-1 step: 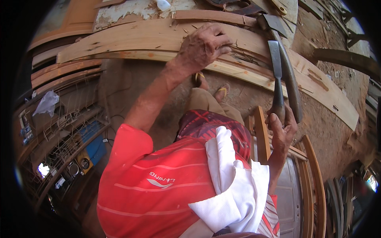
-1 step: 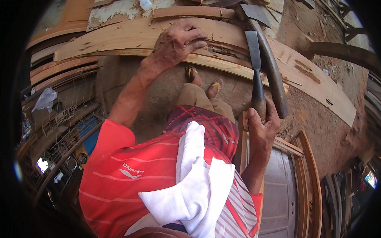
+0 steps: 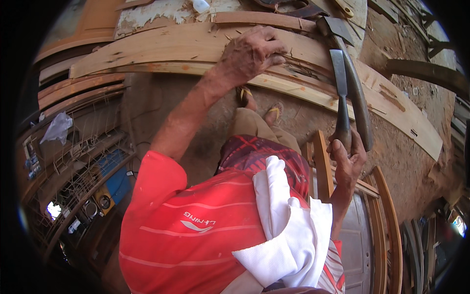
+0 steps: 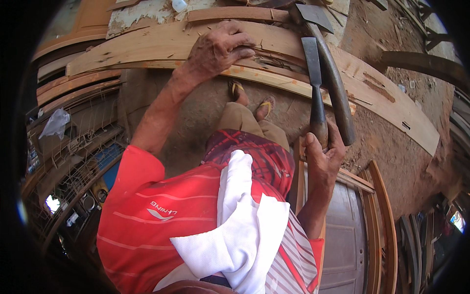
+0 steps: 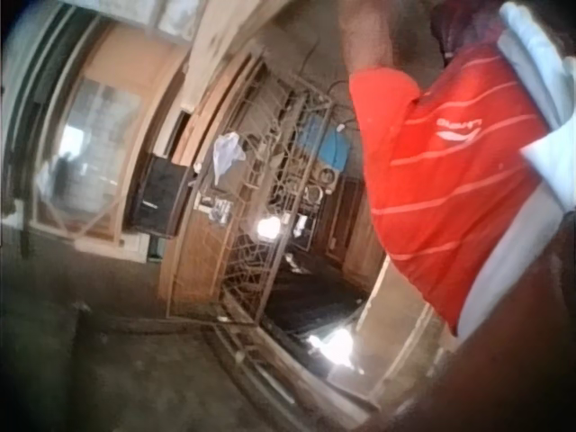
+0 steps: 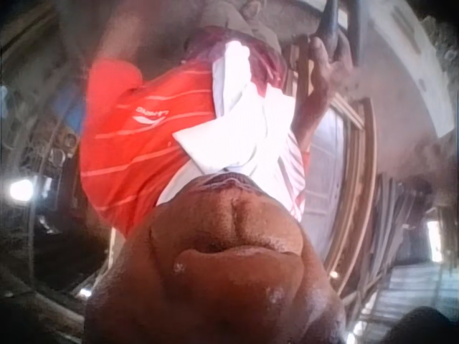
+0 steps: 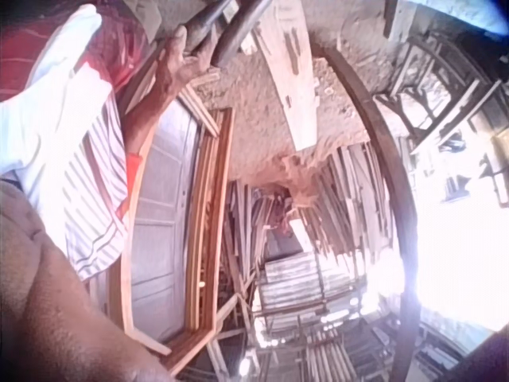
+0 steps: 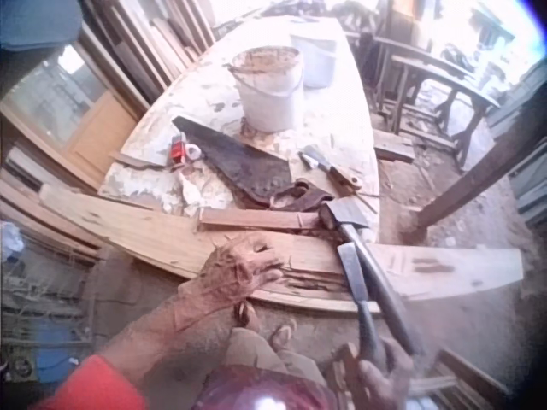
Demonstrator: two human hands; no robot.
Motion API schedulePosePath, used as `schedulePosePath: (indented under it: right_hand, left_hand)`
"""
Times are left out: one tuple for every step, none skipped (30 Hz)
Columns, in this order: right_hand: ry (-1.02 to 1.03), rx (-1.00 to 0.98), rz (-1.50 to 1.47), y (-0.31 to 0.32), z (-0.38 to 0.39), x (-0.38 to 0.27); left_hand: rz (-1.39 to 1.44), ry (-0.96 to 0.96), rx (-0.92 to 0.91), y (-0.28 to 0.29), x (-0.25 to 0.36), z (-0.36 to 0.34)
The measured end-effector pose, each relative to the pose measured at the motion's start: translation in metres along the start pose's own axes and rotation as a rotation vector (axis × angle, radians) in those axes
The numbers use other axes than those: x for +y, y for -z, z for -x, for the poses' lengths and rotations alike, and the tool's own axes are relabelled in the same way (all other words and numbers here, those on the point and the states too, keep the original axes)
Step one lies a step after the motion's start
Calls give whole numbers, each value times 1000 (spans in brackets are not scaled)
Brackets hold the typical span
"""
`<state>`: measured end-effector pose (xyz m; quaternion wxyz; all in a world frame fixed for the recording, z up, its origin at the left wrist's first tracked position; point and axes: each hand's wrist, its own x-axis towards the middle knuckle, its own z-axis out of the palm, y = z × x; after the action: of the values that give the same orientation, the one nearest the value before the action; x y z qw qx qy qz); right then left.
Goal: The person uses a chisel and mallet to carve and shape a curved wooden piece on a workbench. They repeatedly position the chisel and strike it to remove wood shavings, occasionally adjusting the piece and clearing debris.
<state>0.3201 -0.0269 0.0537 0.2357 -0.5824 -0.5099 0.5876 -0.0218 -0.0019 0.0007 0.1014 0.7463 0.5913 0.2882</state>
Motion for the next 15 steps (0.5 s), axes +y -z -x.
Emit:
schedulePosePath:
  right_hand:
    - [-6, 2, -12, 0, 0, 1]
    - [-10, 5, -27, -1, 1, 2]
    - [-14, 8, -41, -2, 1, 4]
    - [-5, 8, -53, -2, 0, 5]
    - [3, 7, -64, -3, 0, 7]
    - [12, 5, -76, -3, -1, 9]
    - [16, -2, -40, -2, -1, 12]
    - [19, -10, -4, 1, -2, 16]
    - [24, -19, 33, 2, -3, 18]
    - [20, -29, 30, 2, -4, 18]
    - [16, -40, 27, 2, -5, 17]
    - [13, -52, 24, 1, -6, 16]
    - [11, -49, 16, -1, -7, 16]
    - [9, -48, 9, -2, -7, 16]
    - [8, -48, 2, -4, -7, 16]
  left_hand:
    - [17, -23, -51, 2, -6, -4]
    - [23, -108, -64, 6, -11, -10]
    - [83, -127, -87, 5, -20, -13]
    - [141, -147, -112, 5, -28, -18]
    - [198, -167, -136, 6, -31, -20]
    - [100, -226, -162, 5, -31, -18]
    - [14, -292, -138, 5, -27, -17]
    - [-72, -357, -113, 5, -24, -14]
    - [-159, -421, -87, 5, -22, -13]
    - [-197, -475, -68, 5, -22, -14]
    - [-215, -460, -78, 5, -21, -15]
    - [-235, -444, -88, 6, -19, -16]
    - [-253, -428, -98, 5, -16, -18]
    - [-112, -379, -16, 2, -9, -18]
    - [-199, -450, -81, 3, 0, -13]
